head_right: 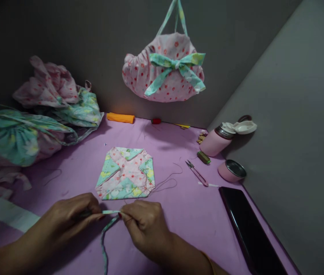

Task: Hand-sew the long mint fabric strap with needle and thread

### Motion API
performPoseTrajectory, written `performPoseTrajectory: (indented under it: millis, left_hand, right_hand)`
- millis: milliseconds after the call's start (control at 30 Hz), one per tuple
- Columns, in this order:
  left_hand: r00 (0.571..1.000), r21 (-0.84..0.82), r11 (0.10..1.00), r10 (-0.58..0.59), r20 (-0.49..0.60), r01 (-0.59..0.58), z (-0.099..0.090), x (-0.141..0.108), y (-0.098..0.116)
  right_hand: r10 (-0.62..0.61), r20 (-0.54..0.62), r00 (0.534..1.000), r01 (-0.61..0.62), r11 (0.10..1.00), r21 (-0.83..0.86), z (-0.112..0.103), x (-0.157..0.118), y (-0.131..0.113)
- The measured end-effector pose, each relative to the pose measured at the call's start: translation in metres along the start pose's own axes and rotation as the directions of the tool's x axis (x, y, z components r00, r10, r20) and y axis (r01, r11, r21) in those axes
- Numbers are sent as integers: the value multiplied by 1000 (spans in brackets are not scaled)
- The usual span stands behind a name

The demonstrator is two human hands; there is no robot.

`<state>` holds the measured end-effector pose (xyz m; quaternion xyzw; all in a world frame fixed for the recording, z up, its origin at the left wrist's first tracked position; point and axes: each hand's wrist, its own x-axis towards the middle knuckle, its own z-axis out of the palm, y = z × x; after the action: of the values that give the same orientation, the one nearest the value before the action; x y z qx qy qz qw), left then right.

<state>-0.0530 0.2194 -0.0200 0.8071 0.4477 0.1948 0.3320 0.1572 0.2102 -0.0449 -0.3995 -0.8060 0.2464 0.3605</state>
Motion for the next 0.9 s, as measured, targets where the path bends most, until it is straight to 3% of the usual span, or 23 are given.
performPoseTrajectory:
  millis: [267, 433, 633, 767, 833, 900]
  left_hand:
    - [995, -149, 985, -98, -36, 91, 2, 2, -2]
    - [1000, -128, 991, -25, -12, 23, 0, 2, 0]
    - [998, 9, 998, 63, 28, -63, -2, 4, -1]
    - [980, 225, 954, 200, 10, -197, -3, 8, -4]
    - [983, 334, 927, 183, -7, -170, -1, 9, -2]
    - [994, 342, 936, 102, -34, -84, 1, 9, 1]
  right_hand:
    - [-5, -26, 1000, 6, 1000, 21, 1, 1, 0]
    - [12, -4, 1000, -12, 1000, 26, 1, 0, 1]
    - [30, 6, 1000, -30, 999, 41, 1, 3, -1]
    - [41, 40, 998, -42, 998, 47, 2, 5, -1]
    - [47, 67, 997, -50, 998, 43, 3, 5, -1]
    - [75, 73, 995, -78, 996, 43, 4, 5, 0]
